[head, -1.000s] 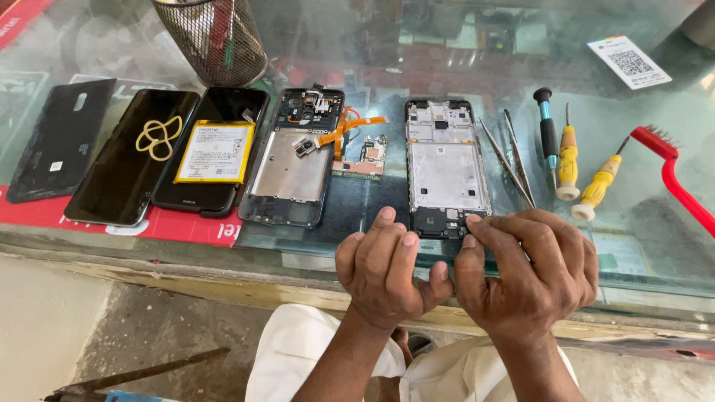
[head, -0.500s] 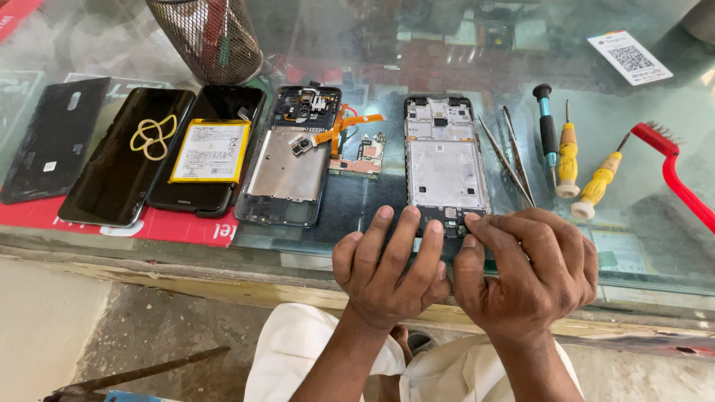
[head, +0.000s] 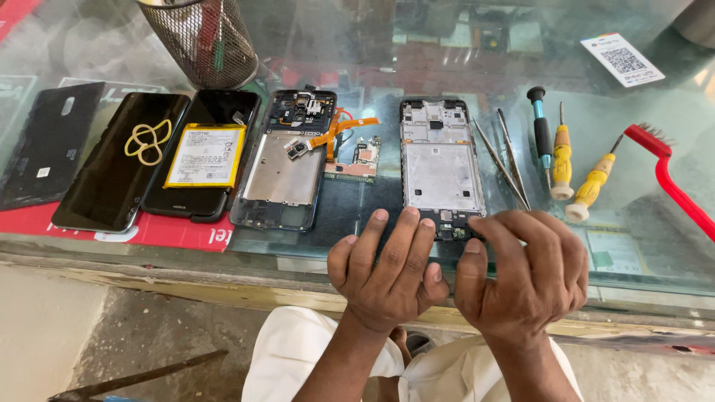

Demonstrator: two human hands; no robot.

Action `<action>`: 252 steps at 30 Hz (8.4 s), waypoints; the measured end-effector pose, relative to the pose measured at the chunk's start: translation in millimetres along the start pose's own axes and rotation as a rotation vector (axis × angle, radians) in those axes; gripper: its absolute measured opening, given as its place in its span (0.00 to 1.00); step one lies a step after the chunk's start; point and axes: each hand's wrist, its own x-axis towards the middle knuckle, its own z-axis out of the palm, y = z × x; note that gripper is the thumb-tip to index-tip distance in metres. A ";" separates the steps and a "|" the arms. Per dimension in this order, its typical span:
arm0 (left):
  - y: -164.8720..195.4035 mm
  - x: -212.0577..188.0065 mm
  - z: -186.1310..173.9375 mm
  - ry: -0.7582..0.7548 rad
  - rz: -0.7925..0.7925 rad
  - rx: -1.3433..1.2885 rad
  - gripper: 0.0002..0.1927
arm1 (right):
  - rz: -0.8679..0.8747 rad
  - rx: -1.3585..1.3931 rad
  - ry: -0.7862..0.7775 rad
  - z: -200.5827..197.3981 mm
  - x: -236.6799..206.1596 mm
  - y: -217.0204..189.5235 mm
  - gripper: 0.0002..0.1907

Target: The person uses tweezers to remove a small component from a disassembled smartphone chassis, then uses a red brush to clean the component. The person places the cleaned component back into the chassis and handles a ribbon cable.

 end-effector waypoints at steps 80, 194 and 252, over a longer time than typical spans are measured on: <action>-1.2 -5.2 4.0 0.030 0.014 -0.013 0.20 | 0.006 0.050 0.047 10.9 -22.6 9.2 0.05; 3.3 26.8 -37.3 -0.118 -0.172 -0.298 0.19 | 0.319 0.355 -0.749 -9.6 86.5 27.3 0.19; 12.7 18.6 -28.5 -0.259 -0.068 -0.104 0.21 | 0.504 0.299 -0.146 -32.1 46.0 57.8 0.04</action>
